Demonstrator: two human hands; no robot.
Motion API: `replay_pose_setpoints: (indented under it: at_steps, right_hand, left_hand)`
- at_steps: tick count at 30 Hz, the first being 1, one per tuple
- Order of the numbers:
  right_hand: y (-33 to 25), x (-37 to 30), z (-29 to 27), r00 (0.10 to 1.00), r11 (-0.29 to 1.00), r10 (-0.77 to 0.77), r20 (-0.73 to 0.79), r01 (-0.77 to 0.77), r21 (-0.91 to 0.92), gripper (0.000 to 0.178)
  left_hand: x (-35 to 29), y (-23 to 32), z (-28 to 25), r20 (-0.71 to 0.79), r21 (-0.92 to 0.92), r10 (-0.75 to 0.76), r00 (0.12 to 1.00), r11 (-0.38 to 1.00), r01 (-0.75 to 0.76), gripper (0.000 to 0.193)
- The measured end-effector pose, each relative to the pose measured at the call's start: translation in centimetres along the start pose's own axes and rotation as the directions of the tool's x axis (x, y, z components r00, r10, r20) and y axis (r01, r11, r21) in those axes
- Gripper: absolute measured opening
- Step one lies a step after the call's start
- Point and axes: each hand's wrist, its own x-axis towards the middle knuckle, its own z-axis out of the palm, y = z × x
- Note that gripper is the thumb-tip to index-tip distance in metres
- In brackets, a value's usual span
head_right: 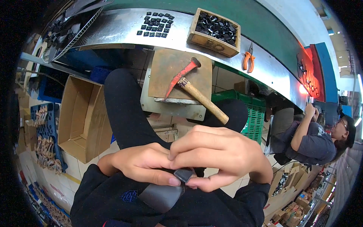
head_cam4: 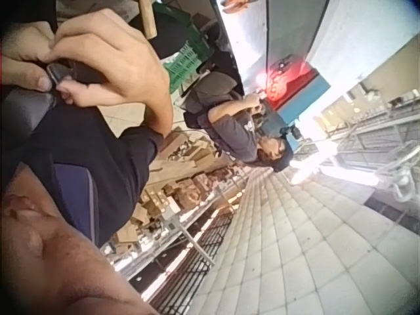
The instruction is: Manually assembling shoe components and securing them with a hammer on a workshop bench.
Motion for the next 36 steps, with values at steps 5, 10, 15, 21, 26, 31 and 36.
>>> replay_pose_setpoints:
  at_steps: [5,10,15,21,26,31,36]
  right_hand:
    - [0.5,-0.3,2.5,0.988,0.999,0.023,-0.153,-0.030,-0.042,0.035]
    - [0.7,-1.6,4.5,0.959,0.993,0.120,-0.256,-0.110,0.052,0.044]
    - [0.8,-2.2,5.5,0.935,0.993,0.115,-0.335,-0.105,0.046,0.040]
    - [2.7,-2.5,6.7,0.866,0.980,0.179,-0.467,-0.197,0.009,0.034]
    - [2.1,-3.0,6.3,0.820,0.868,0.467,-0.332,-0.354,0.347,0.046]
    - [2.1,-3.8,6.3,0.828,0.795,0.475,-0.298,-0.258,0.549,0.050]
    - [3.0,-3.1,7.7,0.812,0.912,0.329,-0.481,-0.142,0.384,0.042]
  left_hand:
    - [-0.4,-0.4,0.8,-0.290,0.282,0.109,0.951,0.959,-0.024,0.027]
    - [-0.5,-0.3,1.2,-0.316,0.321,0.121,0.941,0.947,-0.014,0.025]
    - [-0.3,-0.9,1.7,-0.352,0.375,0.120,0.928,0.927,0.023,0.024]
    - [0.0,-2.0,1.5,-0.485,0.341,0.020,0.874,0.925,0.168,0.025]
    - [-0.1,-1.0,0.9,-0.464,0.041,-0.201,0.863,0.968,0.247,0.025]
    - [0.4,-0.8,1.8,-0.534,0.041,-0.156,0.831,0.977,0.210,0.028]
    - [0.1,-0.8,1.6,-0.492,0.169,-0.136,0.860,0.954,0.248,0.024]
